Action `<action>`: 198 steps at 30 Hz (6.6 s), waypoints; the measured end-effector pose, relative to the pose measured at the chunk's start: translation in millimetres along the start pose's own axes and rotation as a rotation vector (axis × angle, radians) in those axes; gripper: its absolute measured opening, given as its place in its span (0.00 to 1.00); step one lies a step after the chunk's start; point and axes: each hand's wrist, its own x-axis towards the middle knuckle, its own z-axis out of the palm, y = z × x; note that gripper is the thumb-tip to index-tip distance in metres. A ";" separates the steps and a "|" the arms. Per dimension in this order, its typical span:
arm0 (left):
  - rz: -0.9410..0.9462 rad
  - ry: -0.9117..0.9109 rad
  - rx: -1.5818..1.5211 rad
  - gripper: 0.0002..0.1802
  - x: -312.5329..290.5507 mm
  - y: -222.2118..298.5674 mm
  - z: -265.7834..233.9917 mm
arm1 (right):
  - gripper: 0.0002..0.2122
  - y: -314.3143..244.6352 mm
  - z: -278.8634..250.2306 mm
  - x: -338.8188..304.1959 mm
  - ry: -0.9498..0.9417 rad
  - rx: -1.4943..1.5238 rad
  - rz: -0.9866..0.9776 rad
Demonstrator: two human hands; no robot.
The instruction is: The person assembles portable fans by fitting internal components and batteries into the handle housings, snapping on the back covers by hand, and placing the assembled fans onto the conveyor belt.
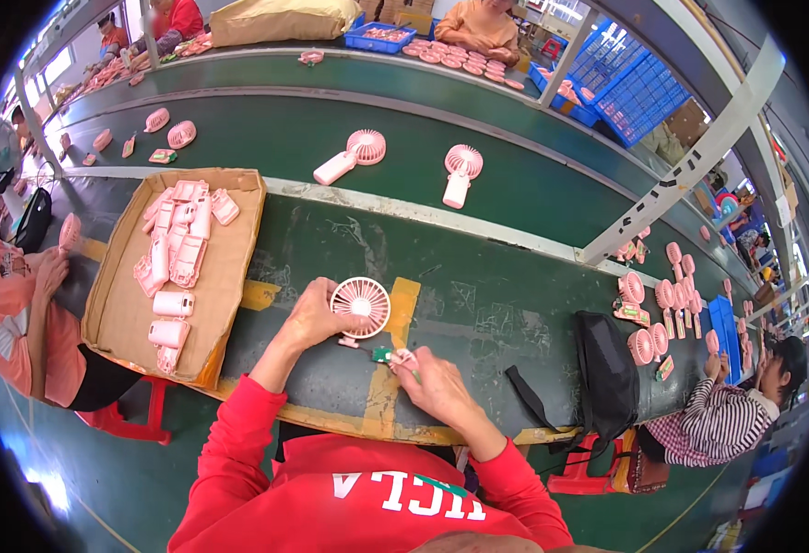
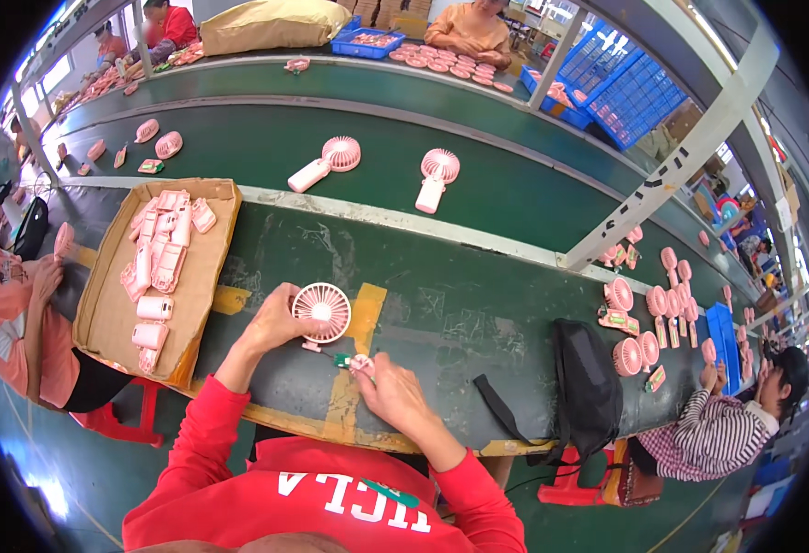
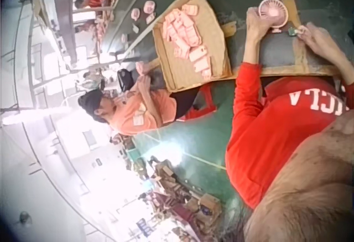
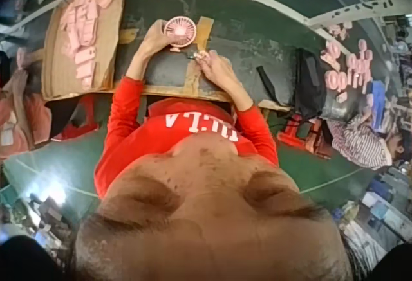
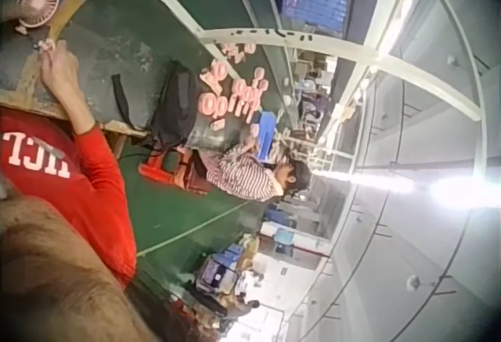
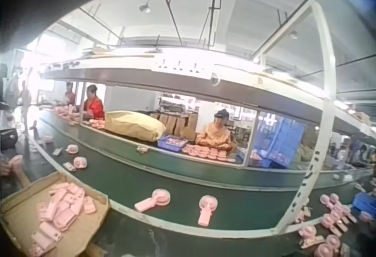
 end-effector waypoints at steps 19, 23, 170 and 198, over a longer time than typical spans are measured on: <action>0.045 -0.041 -0.939 0.21 -56.8 66.8 22.5 | 0.11 -6.6 -5.2 -13.4 -0.363 1.202 0.442; 0.016 -0.035 -0.918 0.23 -57.5 58.7 32.3 | 0.11 -11.9 -4.0 -20.1 -0.310 1.329 0.425; 0.562 -0.090 0.209 0.18 -63.9 38.7 48.1 | 0.14 5.7 23.6 -12.2 -0.141 1.386 0.453; 0.659 -0.198 0.539 0.18 -68.6 42.6 51.9 | 0.17 6.7 31.3 -15.6 -0.106 1.316 0.344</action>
